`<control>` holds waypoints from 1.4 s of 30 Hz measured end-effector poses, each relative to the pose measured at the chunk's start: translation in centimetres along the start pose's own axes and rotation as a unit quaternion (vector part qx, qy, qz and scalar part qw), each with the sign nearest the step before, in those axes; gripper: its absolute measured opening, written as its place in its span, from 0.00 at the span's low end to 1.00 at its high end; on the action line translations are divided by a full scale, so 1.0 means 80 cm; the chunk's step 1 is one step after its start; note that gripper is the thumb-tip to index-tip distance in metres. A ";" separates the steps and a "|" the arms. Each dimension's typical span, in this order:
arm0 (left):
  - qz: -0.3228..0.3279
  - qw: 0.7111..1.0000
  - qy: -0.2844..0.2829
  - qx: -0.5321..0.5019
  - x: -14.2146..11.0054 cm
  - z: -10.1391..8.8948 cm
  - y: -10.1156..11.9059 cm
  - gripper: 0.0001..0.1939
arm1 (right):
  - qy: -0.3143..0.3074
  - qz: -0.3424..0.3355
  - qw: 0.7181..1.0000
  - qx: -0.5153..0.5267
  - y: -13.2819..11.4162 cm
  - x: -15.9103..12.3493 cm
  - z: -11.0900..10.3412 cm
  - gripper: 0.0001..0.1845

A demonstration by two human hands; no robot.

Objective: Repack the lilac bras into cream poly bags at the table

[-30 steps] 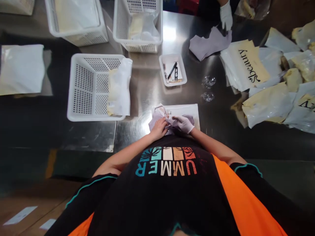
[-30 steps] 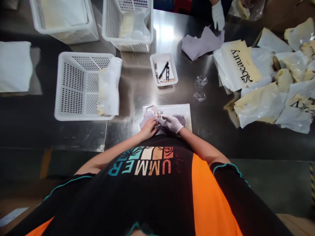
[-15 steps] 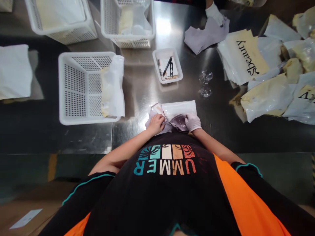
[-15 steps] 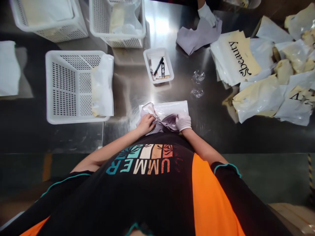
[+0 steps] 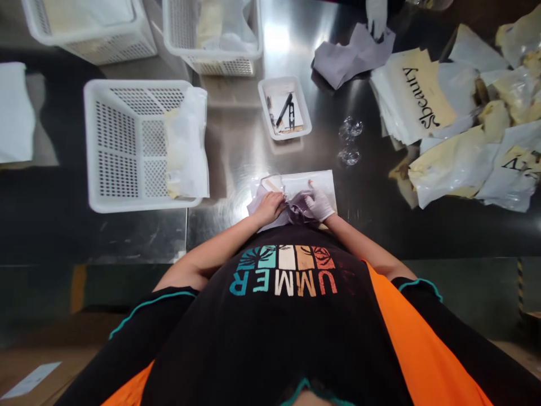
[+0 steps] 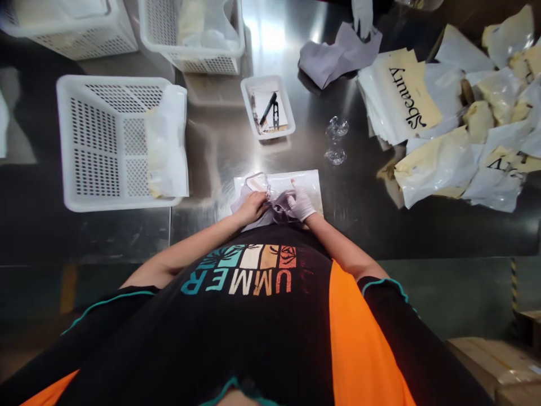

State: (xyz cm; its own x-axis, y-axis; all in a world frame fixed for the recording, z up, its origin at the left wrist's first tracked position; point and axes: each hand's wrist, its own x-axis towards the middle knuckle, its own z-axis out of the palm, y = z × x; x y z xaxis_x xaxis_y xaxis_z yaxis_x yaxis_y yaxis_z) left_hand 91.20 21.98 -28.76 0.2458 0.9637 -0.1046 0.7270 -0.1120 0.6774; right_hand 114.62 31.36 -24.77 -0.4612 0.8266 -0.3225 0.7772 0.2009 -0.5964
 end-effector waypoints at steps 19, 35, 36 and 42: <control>-0.048 0.998 0.045 0.004 -0.015 0.019 -0.015 0.11 | -0.204 -0.055 0.913 -0.349 -0.028 -0.073 -0.068 0.24; -0.007 1.000 0.007 0.015 -0.012 -0.003 -0.019 0.15 | -0.090 -0.042 0.935 -0.341 -0.049 0.029 -0.042 0.25; -0.013 1.000 0.007 0.017 -0.010 -0.003 -0.020 0.17 | -0.084 -0.087 0.937 -0.327 -0.058 0.032 -0.035 0.25; -0.039 0.998 0.043 0.018 -0.016 -0.014 -0.019 0.15 | -0.229 -0.140 0.935 -0.232 -0.094 0.047 0.024 0.33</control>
State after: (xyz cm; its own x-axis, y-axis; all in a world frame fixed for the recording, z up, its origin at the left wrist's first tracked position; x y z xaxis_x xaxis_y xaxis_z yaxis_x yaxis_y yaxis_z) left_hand 89.08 21.21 -28.81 0.1322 0.9869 -0.0919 0.7646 -0.0425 0.6431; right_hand 106.17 31.94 -22.93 -0.7270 0.4169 -0.5456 0.6513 0.6703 -0.3557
